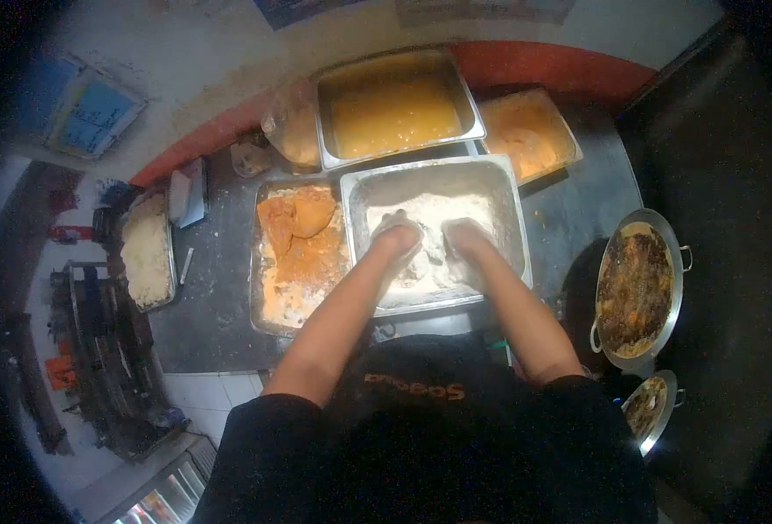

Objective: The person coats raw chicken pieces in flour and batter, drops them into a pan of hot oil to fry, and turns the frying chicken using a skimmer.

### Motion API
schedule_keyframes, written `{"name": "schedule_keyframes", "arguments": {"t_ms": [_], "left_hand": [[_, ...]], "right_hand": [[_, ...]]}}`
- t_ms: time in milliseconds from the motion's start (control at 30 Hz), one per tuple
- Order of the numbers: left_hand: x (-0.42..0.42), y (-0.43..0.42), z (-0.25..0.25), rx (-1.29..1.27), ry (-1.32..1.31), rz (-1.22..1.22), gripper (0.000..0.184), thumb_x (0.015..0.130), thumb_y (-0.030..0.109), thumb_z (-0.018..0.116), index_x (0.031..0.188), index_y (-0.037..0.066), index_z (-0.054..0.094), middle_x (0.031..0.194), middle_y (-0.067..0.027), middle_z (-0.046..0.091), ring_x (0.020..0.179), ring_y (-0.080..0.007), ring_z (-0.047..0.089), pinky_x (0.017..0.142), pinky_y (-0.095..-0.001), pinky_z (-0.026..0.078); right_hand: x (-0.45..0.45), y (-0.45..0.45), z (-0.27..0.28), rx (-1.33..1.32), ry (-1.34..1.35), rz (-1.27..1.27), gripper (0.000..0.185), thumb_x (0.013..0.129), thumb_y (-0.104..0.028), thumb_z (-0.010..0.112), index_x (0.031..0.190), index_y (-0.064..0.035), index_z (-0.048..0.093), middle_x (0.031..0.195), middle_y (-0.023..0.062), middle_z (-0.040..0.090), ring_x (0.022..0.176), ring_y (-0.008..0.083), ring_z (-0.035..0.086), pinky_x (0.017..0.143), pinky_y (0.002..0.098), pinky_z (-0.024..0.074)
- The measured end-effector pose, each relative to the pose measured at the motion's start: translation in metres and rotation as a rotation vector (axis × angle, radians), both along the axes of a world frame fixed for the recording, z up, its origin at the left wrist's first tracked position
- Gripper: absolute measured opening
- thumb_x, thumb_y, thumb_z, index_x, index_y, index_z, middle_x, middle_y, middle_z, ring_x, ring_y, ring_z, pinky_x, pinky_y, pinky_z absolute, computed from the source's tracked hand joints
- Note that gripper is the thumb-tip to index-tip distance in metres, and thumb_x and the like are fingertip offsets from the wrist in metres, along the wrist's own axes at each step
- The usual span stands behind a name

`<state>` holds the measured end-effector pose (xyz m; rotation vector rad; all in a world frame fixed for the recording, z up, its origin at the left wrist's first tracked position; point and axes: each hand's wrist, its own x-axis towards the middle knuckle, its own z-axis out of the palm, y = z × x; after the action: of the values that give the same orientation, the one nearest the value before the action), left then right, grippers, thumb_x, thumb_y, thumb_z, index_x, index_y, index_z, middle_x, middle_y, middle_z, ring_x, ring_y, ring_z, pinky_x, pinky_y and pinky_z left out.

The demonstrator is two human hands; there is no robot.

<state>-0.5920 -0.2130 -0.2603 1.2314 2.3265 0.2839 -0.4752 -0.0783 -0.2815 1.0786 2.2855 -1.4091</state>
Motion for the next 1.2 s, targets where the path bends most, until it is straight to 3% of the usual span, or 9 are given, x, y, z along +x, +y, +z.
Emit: {"name": "schedule_keyframes", "arguments": {"t_ms": [100,300,400,533,667,833,933,1100,1200], "left_hand": [[-0.011,-0.004,-0.100,0.011,-0.696,0.451,0.033,0.078,0.021,0.043,0.098,0.002,0.060,0.100,-0.0187,0.059,0.092,-0.0285,0.057,0.078,-0.0349,0.044],[0.005,-0.002,0.022,0.427,-1.220,0.821,0.025,0.089,0.023,0.042,0.084,0.005,0.059,0.071,-0.0052,0.054,0.059,-0.0153,0.050,0.050,-0.0294,0.041],[-0.004,-0.014,0.085,0.233,-0.986,0.819,0.024,0.087,0.021,0.043,0.090,0.003,0.058,0.082,-0.0075,0.058,0.068,-0.0155,0.054,0.055,-0.0311,0.045],[-0.012,0.005,0.005,0.336,-0.798,0.890,0.024,0.080,0.013,0.042,0.089,-0.001,0.059,0.086,-0.0118,0.058,0.076,-0.0194,0.055,0.065,-0.0348,0.045],[-0.024,0.022,-0.052,0.325,-0.801,0.936,0.026,0.080,0.017,0.045,0.095,0.000,0.058,0.085,-0.0125,0.058,0.073,-0.0223,0.055,0.063,-0.0346,0.043],[-0.009,0.019,0.000,0.548,-0.876,0.937,0.022,0.082,0.015,0.044,0.096,0.003,0.056,0.083,-0.0084,0.057,0.071,-0.0174,0.052,0.061,-0.0320,0.043],[-0.016,-0.012,0.049,0.509,-1.075,0.928,0.023,0.087,0.023,0.046,0.097,0.006,0.056,0.080,-0.0040,0.056,0.072,-0.0138,0.050,0.063,-0.0272,0.043],[-0.015,-0.027,-0.019,-0.141,-0.346,0.061,0.038,0.085,0.028,0.038,0.110,0.002,0.051,0.103,-0.0202,0.056,0.087,-0.0281,0.058,0.070,-0.0357,0.048],[0.003,-0.028,-0.085,-0.098,-0.111,0.115,0.045,0.085,0.031,0.033,0.116,0.003,0.047,0.115,-0.0283,0.049,0.097,-0.0372,0.056,0.074,-0.0391,0.048]], "right_hand": [[0.012,-0.022,0.026,-0.504,0.204,-0.358,0.023,0.083,-0.027,0.048,0.085,-0.0071,0.059,0.075,0.0069,0.054,0.066,0.0159,0.048,0.061,0.0309,0.0405],[0.004,0.008,0.040,-0.422,0.122,-0.038,0.032,0.084,-0.030,0.044,0.100,-0.0056,0.057,0.092,0.0099,0.056,0.083,0.0187,0.051,0.074,0.0326,0.0412],[0.001,0.018,0.042,-0.129,0.038,-0.088,0.037,0.082,-0.030,0.044,0.099,-0.0011,0.058,0.098,0.0164,0.059,0.089,0.0245,0.055,0.078,0.0350,0.0427],[-0.048,0.046,-0.086,0.310,0.032,-0.317,0.035,0.078,-0.025,0.043,0.092,0.0018,0.061,0.096,0.0221,0.061,0.089,0.0339,0.059,0.075,0.0398,0.0457],[-0.078,-0.002,-0.035,0.198,0.193,-0.648,0.030,0.074,-0.022,0.048,0.088,0.0014,0.061,0.094,0.0224,0.061,0.087,0.0349,0.059,0.073,0.0413,0.0457],[-0.054,0.011,0.006,-0.034,-0.039,-0.106,0.027,0.072,-0.017,0.052,0.094,-0.0024,0.058,0.091,0.0150,0.060,0.081,0.0262,0.057,0.070,0.0348,0.0454],[-0.010,0.020,0.025,-0.270,0.499,-0.012,0.028,0.078,-0.024,0.049,0.092,-0.0031,0.059,0.099,0.0156,0.059,0.084,0.0269,0.057,0.072,0.0347,0.0449],[0.032,0.055,-0.067,0.361,-0.266,0.613,0.040,0.087,-0.037,0.041,0.099,-0.0023,0.057,0.107,0.0098,0.057,0.087,0.0217,0.054,0.077,0.0388,0.0427],[0.044,0.002,-0.004,0.038,-0.047,0.018,0.036,0.084,-0.029,0.042,0.096,-0.0013,0.060,0.092,0.0188,0.061,0.078,0.0285,0.059,0.069,0.0391,0.0463]]}}
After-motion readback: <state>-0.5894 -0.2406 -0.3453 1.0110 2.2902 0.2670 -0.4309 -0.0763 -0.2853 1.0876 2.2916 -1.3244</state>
